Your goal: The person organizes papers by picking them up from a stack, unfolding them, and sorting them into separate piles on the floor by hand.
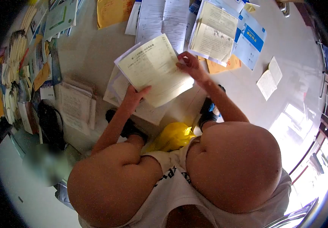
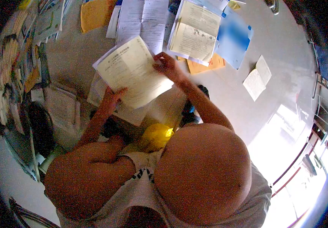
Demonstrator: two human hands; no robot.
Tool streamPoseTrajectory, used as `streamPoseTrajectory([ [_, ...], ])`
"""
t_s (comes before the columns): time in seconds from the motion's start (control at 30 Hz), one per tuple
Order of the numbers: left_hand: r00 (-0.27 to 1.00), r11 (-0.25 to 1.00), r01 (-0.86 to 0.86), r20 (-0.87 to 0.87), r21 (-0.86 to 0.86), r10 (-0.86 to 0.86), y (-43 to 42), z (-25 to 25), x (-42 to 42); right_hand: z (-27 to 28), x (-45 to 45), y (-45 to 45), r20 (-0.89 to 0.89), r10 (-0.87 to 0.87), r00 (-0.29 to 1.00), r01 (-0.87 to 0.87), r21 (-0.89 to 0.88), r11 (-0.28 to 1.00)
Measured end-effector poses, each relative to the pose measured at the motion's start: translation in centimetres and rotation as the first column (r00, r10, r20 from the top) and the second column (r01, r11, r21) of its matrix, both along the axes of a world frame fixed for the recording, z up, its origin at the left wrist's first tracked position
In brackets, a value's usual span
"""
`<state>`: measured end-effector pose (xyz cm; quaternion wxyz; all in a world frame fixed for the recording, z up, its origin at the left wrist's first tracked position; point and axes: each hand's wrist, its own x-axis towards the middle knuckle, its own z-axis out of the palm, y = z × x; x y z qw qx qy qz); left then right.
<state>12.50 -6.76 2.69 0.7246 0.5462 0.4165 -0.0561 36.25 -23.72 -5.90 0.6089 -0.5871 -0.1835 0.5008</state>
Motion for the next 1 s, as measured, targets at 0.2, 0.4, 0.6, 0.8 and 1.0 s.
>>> streamPoseTrajectory([
  [0.2, 0.987, 0.97, -0.106, 0.099, -0.217, 0.13, 0.1, 1.4, 0.3, 3.9, 6.4, 0.5, 0.235, 0.362, 0.902, -0.37, -0.009, 0.929],
  [0.4, 0.998, 0.985, 0.053, 0.048, -0.163, -0.046, -0.3, 0.6, -0.2, 8.1, 8.0, 1.3, 0.305, 0.42, 0.855, -0.413, -0.089, 0.906],
  [0.6, 0.998, 0.979, 0.067, 0.003, -0.193, -0.067, -0.7, 1.7, 0.5, 8.4, 8.2, 1.2, 0.341, 0.427, 0.837, -0.418, -0.103, 0.903],
  [0.8, 0.998, 0.987, 0.039, 0.046, -0.158, -0.032, -1.0, 0.9, 0.5, 8.1, 8.3, 0.6, 0.302, 0.425, 0.854, -0.399, -0.145, 0.905],
  [1.0, 0.995, 0.987, 0.045, 0.095, -0.152, -0.031, -1.5, 0.6, 0.6, 8.5, 8.1, 0.3, 0.34, 0.403, 0.85, -0.372, -0.156, 0.915],
])
